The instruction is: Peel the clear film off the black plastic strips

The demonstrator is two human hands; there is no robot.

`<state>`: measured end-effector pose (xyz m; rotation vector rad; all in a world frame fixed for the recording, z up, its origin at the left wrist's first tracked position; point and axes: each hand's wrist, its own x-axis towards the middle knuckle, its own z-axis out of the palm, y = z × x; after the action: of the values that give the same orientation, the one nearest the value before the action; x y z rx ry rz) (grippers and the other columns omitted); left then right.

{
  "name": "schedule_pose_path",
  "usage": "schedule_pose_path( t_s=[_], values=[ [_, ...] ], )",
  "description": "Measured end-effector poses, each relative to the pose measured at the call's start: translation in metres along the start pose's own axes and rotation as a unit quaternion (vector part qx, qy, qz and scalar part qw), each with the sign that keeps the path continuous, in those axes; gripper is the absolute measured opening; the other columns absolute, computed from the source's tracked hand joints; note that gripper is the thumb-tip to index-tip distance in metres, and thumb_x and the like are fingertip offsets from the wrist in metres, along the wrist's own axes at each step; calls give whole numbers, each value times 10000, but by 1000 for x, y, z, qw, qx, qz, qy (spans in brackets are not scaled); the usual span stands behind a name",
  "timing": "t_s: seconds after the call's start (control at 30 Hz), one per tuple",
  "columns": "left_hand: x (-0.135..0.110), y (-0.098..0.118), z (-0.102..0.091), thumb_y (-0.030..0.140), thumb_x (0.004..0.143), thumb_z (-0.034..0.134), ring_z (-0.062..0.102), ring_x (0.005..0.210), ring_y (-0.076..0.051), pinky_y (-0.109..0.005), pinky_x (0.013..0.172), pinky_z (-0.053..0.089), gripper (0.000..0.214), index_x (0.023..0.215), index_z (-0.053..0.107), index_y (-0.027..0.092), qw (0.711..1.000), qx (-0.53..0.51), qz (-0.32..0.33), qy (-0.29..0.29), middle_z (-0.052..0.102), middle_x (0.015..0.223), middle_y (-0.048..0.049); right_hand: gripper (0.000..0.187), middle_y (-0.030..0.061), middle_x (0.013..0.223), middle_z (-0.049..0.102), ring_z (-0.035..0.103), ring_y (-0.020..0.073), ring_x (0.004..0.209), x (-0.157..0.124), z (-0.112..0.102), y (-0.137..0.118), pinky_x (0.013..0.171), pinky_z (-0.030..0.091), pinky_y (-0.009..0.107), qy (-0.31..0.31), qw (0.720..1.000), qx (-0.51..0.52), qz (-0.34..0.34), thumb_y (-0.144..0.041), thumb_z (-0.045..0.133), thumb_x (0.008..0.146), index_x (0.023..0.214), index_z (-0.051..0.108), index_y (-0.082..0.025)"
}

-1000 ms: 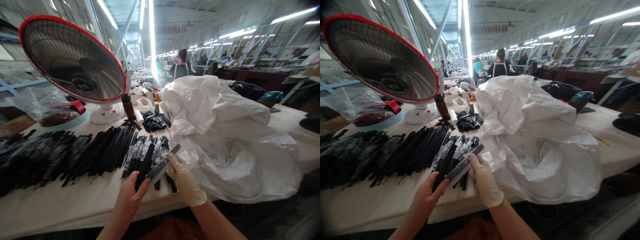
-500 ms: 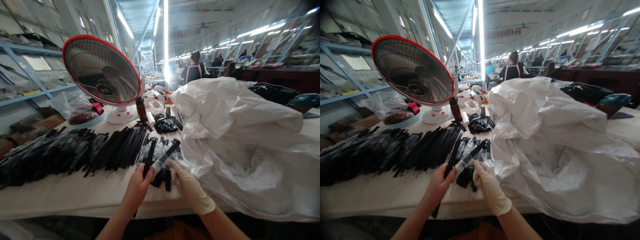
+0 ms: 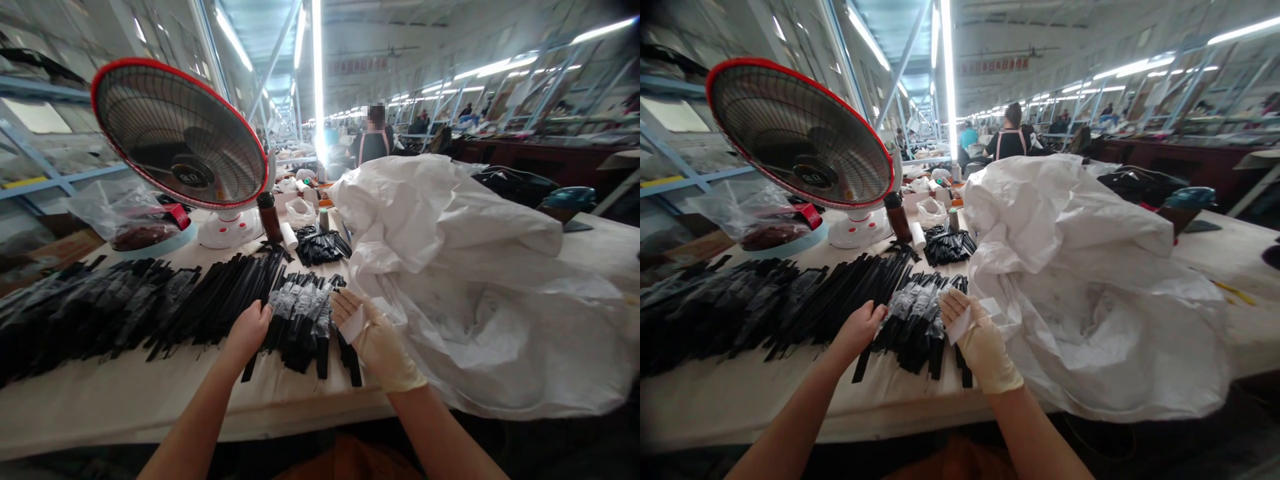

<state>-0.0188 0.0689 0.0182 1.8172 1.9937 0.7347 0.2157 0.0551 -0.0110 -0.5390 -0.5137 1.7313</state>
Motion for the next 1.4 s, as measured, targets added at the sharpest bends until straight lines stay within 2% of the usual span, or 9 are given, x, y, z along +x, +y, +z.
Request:
schedule_pose_path(
  t_s=[0.17, 0.27, 0.37, 0.53, 0.67, 0.93, 1.13, 1.27, 1.4],
  values=[
    [-38, 35, 8, 455, 876, 351, 529, 513, -123, -235, 503, 387, 304, 837, 499, 192, 986, -161, 7, -33, 564, 664, 20, 374, 49, 1208, 638, 520, 210, 1192, -2, 17, 7, 1015, 364, 377, -40, 999, -4, -18, -537, 505, 829, 1029, 683, -276],
    [-61, 64, 31, 495, 823, 442, 335, 386, -59, -191, 383, 251, 320, 866, 490, 181, 921, -364, -39, -133, 458, 583, 78, 387, 44, 1218, 633, 513, 215, 1199, -10, 23, 9, 1049, 330, 379, -42, 998, -17, -37, -539, 528, 822, 1051, 679, -267],
    [-70, 79, 43, 434, 775, 545, 289, 394, -47, -170, 384, 233, 287, 902, 472, 187, 879, -441, -62, -170, 356, 535, 114, 425, 48, 1214, 633, 519, 230, 1178, -21, 20, 6, 1044, 330, 386, -11, 991, -120, -63, -564, 552, 801, 1062, 679, -254],
    [-68, 77, 30, 388, 810, 533, 399, 465, -63, -183, 433, 326, 231, 899, 504, 177, 928, -345, -2, -140, 469, 633, 61, 332, 20, 810, 694, 597, 183, 763, -33, 12, -5, 726, 455, 312, 1, 943, -331, -16, -505, 688, 711, 887, 709, -225],
    [-76, 67, 15, 460, 890, 373, 401, 404, -59, -187, 395, 299, 297, 946, 468, 184, 925, -337, 7, -174, 504, 644, 57, 389, -31, 499, 491, 404, 100, 493, -27, 7, -10, 497, 320, 249, 47, 937, -343, -44, -506, 659, 739, 541, 571, -182],
    [-105, 55, 14, 489, 891, 366, 469, 484, -99, -204, 478, 369, 369, 832, 541, 170, 930, -250, 1, -271, 461, 546, 55, 384, -25, 515, 487, 387, 90, 489, -14, 0, -18, 470, 286, 231, 48, 980, -188, -49, -480, 683, 731, 540, 540, -179],
    [-105, 62, 17, 441, 884, 373, 418, 415, -71, -187, 430, 316, 320, 786, 521, 174, 902, -260, -28, -343, 472, 524, 67, 311, -21, 528, 531, 408, 95, 501, -23, 5, -20, 494, 312, 241, 38, 956, -281, -75, -475, 708, 692, 633, 663, -173],
    [-92, 59, 12, 494, 846, 401, 449, 433, -80, -189, 429, 352, 350, 815, 519, 166, 873, -322, -39, -363, 492, 548, 60, 277, -12, 535, 575, 459, 102, 502, -30, 12, -12, 494, 344, 238, -43, 940, -338, 1, -442, 731, 662, 677, 701, -167],
    [-88, 47, 10, 439, 833, 467, 529, 539, -115, -239, 560, 431, 359, 1030, 512, 143, 898, -293, -28, -328, 554, 618, 38, 299, -1, 558, 611, 490, 96, 503, -29, 11, -7, 496, 372, 224, -6, 946, -324, 3, -451, 726, 665, 682, 687, -155]
  ],
)
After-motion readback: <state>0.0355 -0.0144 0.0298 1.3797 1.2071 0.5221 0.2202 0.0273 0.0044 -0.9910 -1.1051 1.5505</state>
